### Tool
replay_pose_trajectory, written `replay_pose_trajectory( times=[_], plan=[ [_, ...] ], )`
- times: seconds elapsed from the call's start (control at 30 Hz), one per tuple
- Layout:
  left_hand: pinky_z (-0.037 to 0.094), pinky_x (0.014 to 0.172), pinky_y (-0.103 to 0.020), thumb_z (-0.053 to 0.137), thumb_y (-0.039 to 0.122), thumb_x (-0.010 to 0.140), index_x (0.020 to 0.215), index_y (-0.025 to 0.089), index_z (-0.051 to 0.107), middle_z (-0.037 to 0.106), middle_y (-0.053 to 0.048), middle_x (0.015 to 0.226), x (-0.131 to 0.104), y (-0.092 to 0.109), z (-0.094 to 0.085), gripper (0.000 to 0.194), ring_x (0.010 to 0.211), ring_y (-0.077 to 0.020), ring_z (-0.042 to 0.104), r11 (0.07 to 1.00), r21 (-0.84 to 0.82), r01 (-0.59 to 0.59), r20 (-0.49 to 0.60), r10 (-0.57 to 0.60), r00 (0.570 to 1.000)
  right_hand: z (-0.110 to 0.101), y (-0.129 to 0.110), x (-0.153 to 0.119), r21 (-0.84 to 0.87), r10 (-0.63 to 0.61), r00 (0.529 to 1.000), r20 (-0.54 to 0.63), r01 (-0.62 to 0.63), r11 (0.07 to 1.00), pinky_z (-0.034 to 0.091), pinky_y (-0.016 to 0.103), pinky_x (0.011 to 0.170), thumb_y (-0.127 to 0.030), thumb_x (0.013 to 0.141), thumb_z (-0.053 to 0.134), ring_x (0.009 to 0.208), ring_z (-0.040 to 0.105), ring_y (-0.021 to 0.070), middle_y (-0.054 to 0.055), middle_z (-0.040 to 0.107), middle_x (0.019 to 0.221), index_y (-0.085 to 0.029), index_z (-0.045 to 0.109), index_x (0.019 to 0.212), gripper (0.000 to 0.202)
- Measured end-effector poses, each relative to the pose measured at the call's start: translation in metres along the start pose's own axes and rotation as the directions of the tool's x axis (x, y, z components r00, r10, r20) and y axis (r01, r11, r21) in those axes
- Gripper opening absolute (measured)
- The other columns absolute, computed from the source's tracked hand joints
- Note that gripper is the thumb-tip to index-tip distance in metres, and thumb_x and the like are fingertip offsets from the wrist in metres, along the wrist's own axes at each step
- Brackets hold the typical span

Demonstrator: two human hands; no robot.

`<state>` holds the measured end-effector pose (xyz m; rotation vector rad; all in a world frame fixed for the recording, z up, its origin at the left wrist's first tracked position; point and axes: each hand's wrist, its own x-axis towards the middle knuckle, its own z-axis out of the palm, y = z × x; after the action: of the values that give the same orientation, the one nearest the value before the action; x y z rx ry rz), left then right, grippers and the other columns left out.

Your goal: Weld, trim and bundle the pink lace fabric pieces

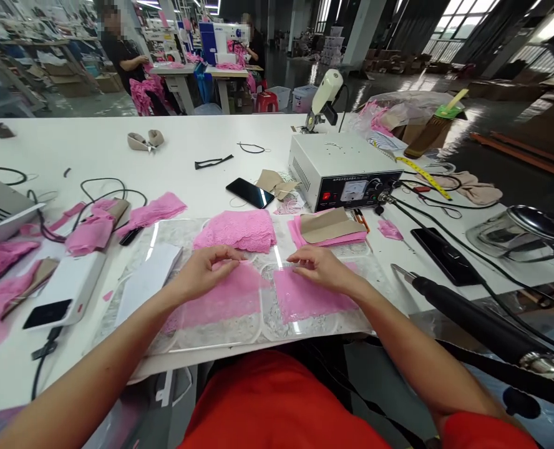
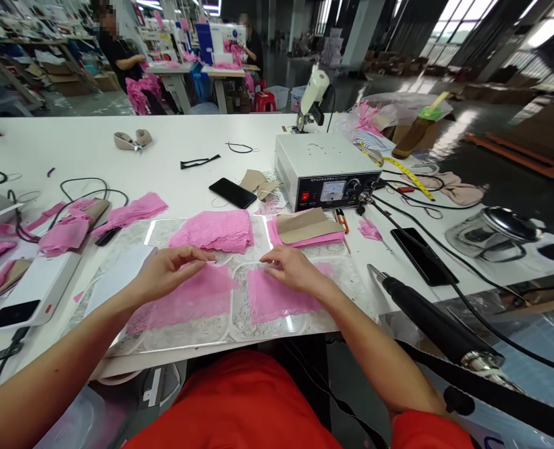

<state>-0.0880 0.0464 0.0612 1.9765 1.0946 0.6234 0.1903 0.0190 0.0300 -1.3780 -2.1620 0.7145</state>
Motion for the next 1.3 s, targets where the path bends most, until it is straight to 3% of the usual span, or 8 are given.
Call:
replay_pose_trajectory(
  times=[0.27, 0.37, 0.5, 0.67, 0.77, 0.93, 1.0, 1.3],
  plan=[
    [0.04, 0.053, -0.02, 0.059, 0.037, 0.081, 0.081, 0.018, 0.064, 0.061, -0.001, 0.07, -0.039, 0.03, -0.028, 0.02, 0.059, -0.0106, 0.051, 0.948, -0.308, 0.079, -0.139, -0.127, 0.982, 0.019, -0.003, 0.016, -0.129, -0.045, 0.994, 0.096, 0.057, 0.99, 0.042, 0.028, 0.069, -0.01, 0.078, 0.058, 0.076, 0.056, 0.0163, 0.005, 0.064, 0.082, -0.016, 0.065, 0.079, 0.01],
    [0.04, 0.052, -0.021, 0.057, 0.038, 0.081, 0.079, 0.019, 0.069, 0.064, -0.003, 0.072, -0.049, 0.045, -0.011, 0.023, 0.058, -0.0118, 0.053, 0.931, -0.33, 0.156, -0.018, -0.171, 0.985, 0.02, 0.002, 0.017, -0.061, -0.051, 0.996, 0.071, 0.055, 0.997, 0.04, 0.026, 0.063, -0.009, 0.077, 0.057, 0.068, 0.053, 0.0133, 0.003, 0.061, 0.078, -0.017, 0.063, 0.075, 0.01],
    [0.047, 0.067, -0.025, 0.056, 0.035, 0.079, 0.081, 0.017, 0.072, 0.069, -0.005, 0.079, -0.044, 0.046, 0.039, 0.024, 0.073, -0.0177, 0.061, 0.935, -0.262, 0.24, 0.168, -0.201, 0.965, 0.015, 0.003, 0.014, 0.085, -0.026, 0.999, 0.039, 0.022, 0.996, 0.039, 0.024, 0.06, -0.011, 0.077, 0.055, 0.063, 0.05, 0.0109, 0.001, 0.061, 0.076, -0.017, 0.061, 0.075, 0.009],
    [0.045, 0.085, -0.032, 0.066, 0.031, 0.072, 0.122, 0.017, 0.06, 0.068, -0.007, 0.1, -0.028, 0.033, 0.085, 0.052, 0.09, -0.0213, 0.061, 0.958, -0.144, 0.248, -0.002, -0.251, 0.968, 0.001, -0.007, 0.006, 0.227, 0.002, 0.998, 0.06, -0.015, 0.974, 0.039, 0.024, 0.059, -0.017, 0.078, 0.052, 0.063, 0.05, 0.0118, 0.0, 0.06, 0.07, -0.018, 0.061, 0.075, 0.009],
    [0.043, 0.09, -0.033, 0.071, 0.034, 0.069, 0.123, 0.018, 0.059, 0.066, -0.009, 0.11, -0.021, 0.032, 0.095, 0.058, 0.099, -0.0238, 0.059, 0.95, -0.175, 0.259, -0.042, -0.27, 0.962, -0.005, -0.014, 0.0, 0.319, -0.027, 0.998, 0.062, 0.006, 0.948, 0.041, 0.026, 0.063, -0.022, 0.079, 0.054, 0.067, 0.053, 0.0128, 0.0, 0.06, 0.071, -0.018, 0.059, 0.074, 0.008],
    [0.044, 0.075, -0.028, 0.066, 0.03, 0.072, 0.079, 0.019, 0.071, 0.067, -0.003, 0.083, -0.015, 0.036, 0.105, 0.014, 0.079, -0.0183, 0.06, 0.967, -0.184, 0.179, -0.109, -0.201, 0.974, -0.009, -0.021, -0.006, 0.385, -0.023, 0.998, 0.053, 0.001, 0.923, 0.045, 0.028, 0.069, -0.027, 0.08, 0.057, 0.074, 0.057, 0.015, 0.003, 0.065, 0.081, -0.018, 0.065, 0.094, 0.019],
    [0.044, 0.072, -0.026, 0.062, 0.029, 0.075, 0.07, 0.018, 0.069, 0.065, -0.002, 0.076, -0.016, 0.037, 0.106, 0.014, 0.074, -0.0164, 0.058, 0.964, -0.215, 0.156, -0.132, -0.187, 0.974, -0.01, -0.024, -0.007, 0.374, -0.023, 0.998, 0.062, -0.002, 0.928, 0.045, 0.029, 0.069, -0.028, 0.079, 0.058, 0.076, 0.058, 0.0162, 0.005, 0.067, 0.084, -0.019, 0.067, 0.098, 0.022],
    [0.042, 0.062, -0.024, 0.059, 0.029, 0.074, 0.069, 0.016, 0.066, 0.065, -0.001, 0.065, -0.026, 0.043, 0.102, 0.016, 0.063, -0.0141, 0.056, 0.898, -0.406, 0.171, -0.17, -0.258, 0.951, -0.008, -0.029, -0.009, 0.38, -0.009, 0.997, 0.08, -0.022, 0.925, 0.041, 0.026, 0.061, -0.03, 0.08, 0.057, 0.067, 0.053, 0.0138, 0.002, 0.062, 0.07, -0.018, 0.064, 0.075, 0.015]
  ],
)
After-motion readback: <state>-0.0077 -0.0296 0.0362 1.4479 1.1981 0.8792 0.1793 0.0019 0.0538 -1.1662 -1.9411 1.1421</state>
